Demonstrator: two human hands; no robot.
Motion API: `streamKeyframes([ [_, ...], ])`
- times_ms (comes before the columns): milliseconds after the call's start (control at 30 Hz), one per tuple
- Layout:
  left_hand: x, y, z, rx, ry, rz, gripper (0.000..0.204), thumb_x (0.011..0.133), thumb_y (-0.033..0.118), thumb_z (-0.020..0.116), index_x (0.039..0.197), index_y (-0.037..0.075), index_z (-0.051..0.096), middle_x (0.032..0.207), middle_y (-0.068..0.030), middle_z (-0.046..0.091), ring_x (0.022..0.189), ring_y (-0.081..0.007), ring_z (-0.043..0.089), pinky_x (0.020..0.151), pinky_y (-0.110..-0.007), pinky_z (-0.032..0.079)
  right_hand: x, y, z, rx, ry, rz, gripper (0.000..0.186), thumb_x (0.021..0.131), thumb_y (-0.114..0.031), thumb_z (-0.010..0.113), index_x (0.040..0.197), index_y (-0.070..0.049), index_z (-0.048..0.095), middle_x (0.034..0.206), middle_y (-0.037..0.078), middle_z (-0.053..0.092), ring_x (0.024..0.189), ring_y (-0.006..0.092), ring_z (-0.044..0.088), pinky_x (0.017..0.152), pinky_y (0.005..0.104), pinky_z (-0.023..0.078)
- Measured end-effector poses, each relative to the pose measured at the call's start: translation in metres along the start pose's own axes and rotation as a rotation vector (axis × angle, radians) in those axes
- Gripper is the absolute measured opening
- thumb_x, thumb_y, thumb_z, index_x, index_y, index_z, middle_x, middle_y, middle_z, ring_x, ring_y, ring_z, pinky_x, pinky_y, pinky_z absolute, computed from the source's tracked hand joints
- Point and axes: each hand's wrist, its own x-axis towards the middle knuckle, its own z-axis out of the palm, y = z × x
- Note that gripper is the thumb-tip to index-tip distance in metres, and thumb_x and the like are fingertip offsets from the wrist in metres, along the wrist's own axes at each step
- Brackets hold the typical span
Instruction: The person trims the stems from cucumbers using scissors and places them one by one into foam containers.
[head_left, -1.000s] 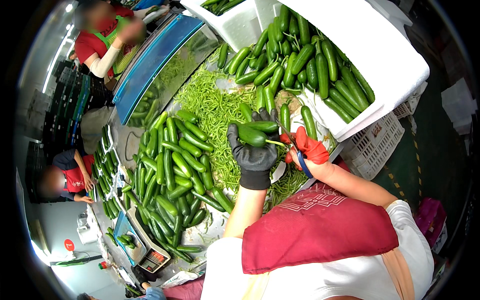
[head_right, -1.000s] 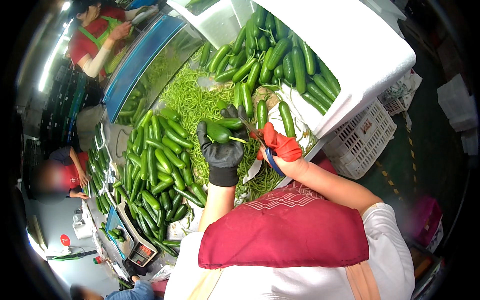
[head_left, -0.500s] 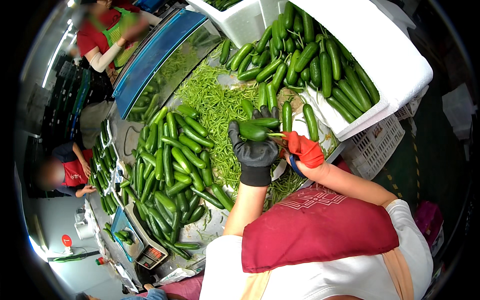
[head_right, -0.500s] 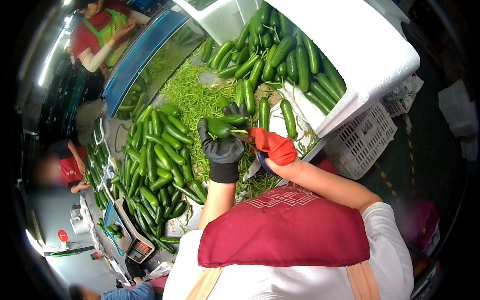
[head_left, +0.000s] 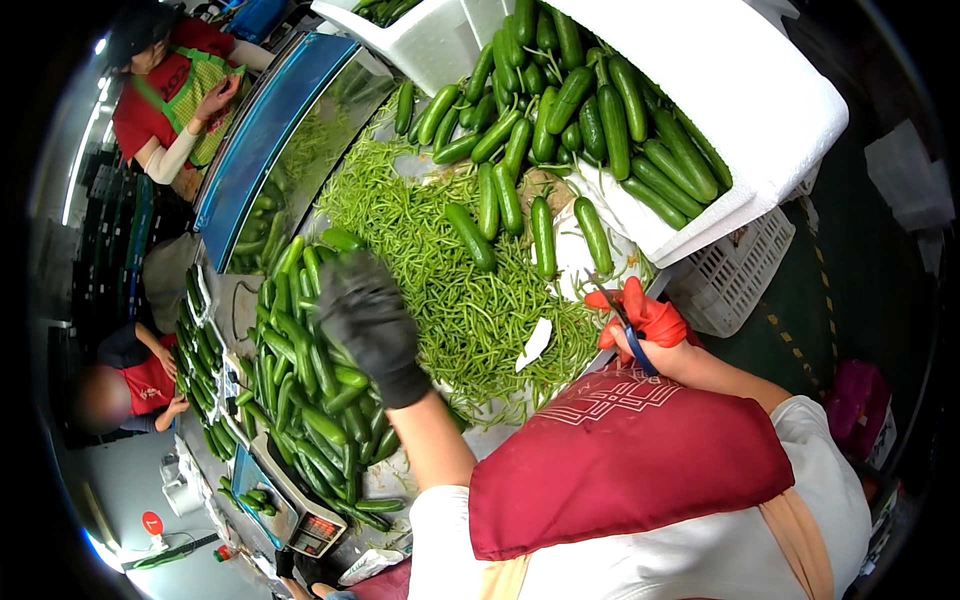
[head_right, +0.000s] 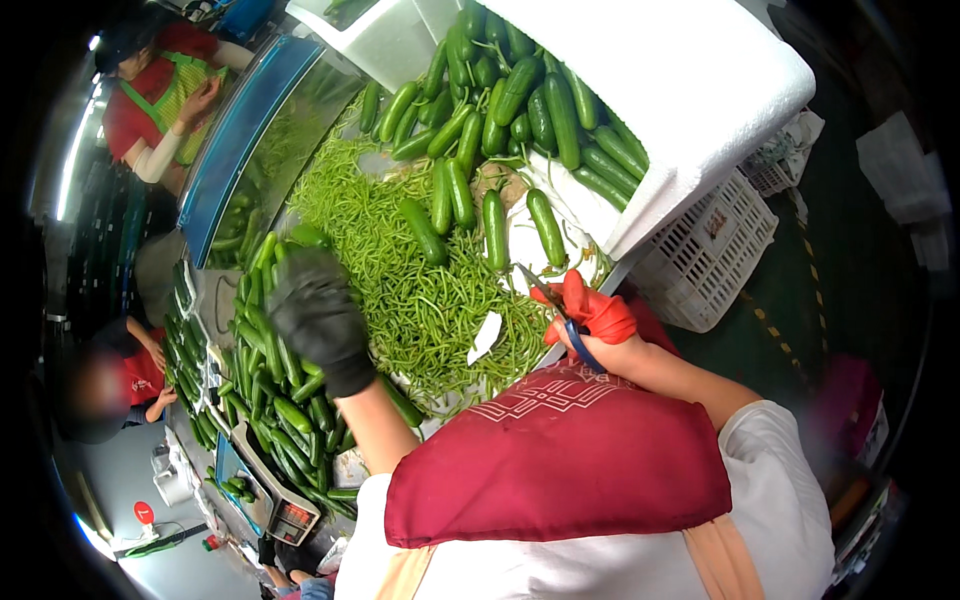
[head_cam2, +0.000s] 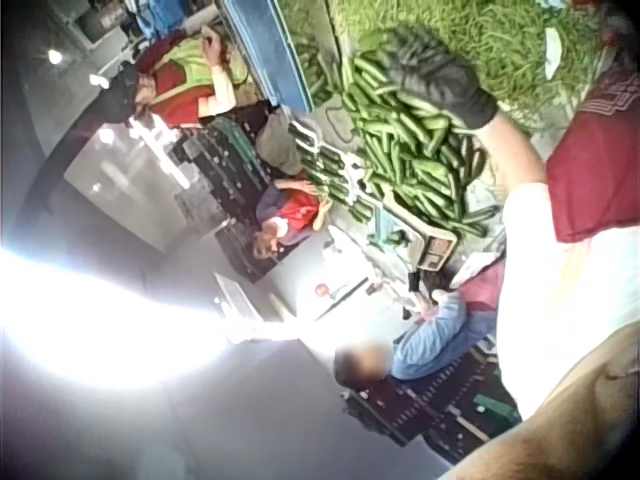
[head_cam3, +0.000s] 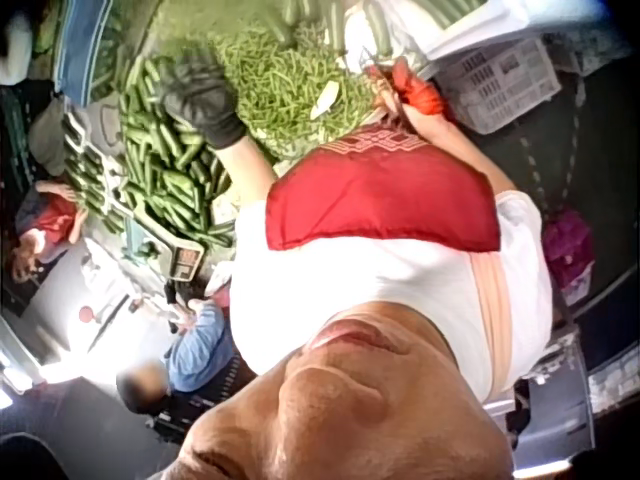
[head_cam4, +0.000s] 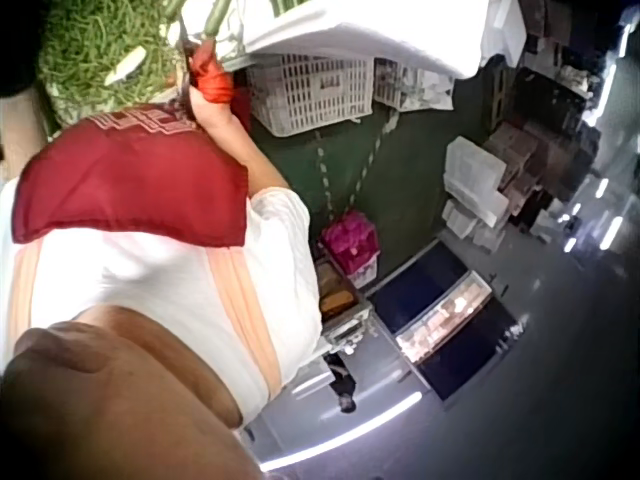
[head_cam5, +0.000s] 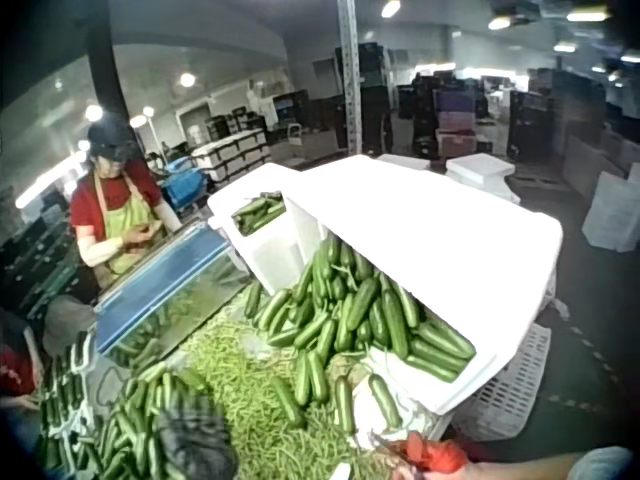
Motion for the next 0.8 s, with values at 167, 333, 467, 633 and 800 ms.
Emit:
streamKeyframes([
  [167,-0.047,-0.138,0.060,1.731,-0.661,0.009,0.078,0.083,0.043,0.066,0.144,0.007,0.035,0.125,-0.0272,0.052,0.110,-0.0387,0.056,0.089,-0.042,0.048,0.000,-0.013,0.007,-0.041,0.002,0.026,0.040,0.094,-0.008,0.054,0.131,-0.006,0.041,0.087,0.003,0.062,0.059,0.0033,0.050,0.053,0.0193,0.043],
  [333,-0.069,-0.185,0.095,1.940,-0.819,-0.178,0.086,0.082,0.047,0.061,0.150,0.015,0.020,0.150,-0.0301,0.021,0.124,-0.0478,0.038,0.099,-0.058,0.033,-0.011,0.000,0.002,0.007,0.098,-0.045,0.045,0.093,-0.011,0.056,0.135,-0.003,0.040,0.082,0.002,0.062,0.060,0.0031,0.050,0.056,0.0204,0.044],
  [467,-0.060,-0.191,0.100,1.983,-0.814,-0.227,0.087,0.077,0.026,0.065,0.150,0.017,0.019,0.150,-0.0277,0.022,0.121,-0.0432,0.042,0.092,-0.055,0.040,-0.014,-0.010,0.000,0.025,0.126,-0.005,0.046,0.093,-0.011,0.055,0.136,-0.002,0.041,0.083,0.001,0.062,0.061,0.0033,0.050,0.057,0.0204,0.044],
  [633,-0.028,-0.169,0.055,1.452,-0.686,-0.056,0.089,0.069,0.020,0.074,0.143,0.002,0.028,0.128,-0.0253,0.048,0.117,-0.0377,0.050,0.094,-0.045,0.044,-0.015,-0.010,0.001,0.043,0.039,0.010,0.047,0.094,-0.010,0.053,0.138,-0.003,0.039,0.086,0.003,0.062,0.062,0.0037,0.051,0.058,0.0203,0.045],
  [800,-0.028,-0.094,0.058,1.171,-0.690,-0.095,0.092,0.072,0.016,0.067,0.147,0.001,0.016,0.141,-0.0222,0.039,0.129,-0.0326,0.044,0.105,-0.040,0.038,-0.003,0.009,-0.011,-0.017,-0.098,-0.126,0.073,0.094,-0.001,0.047,0.152,-0.031,0.014,0.133,0.018,0.050,0.078,0.0125,0.062,0.071,0.0256,0.053],
])
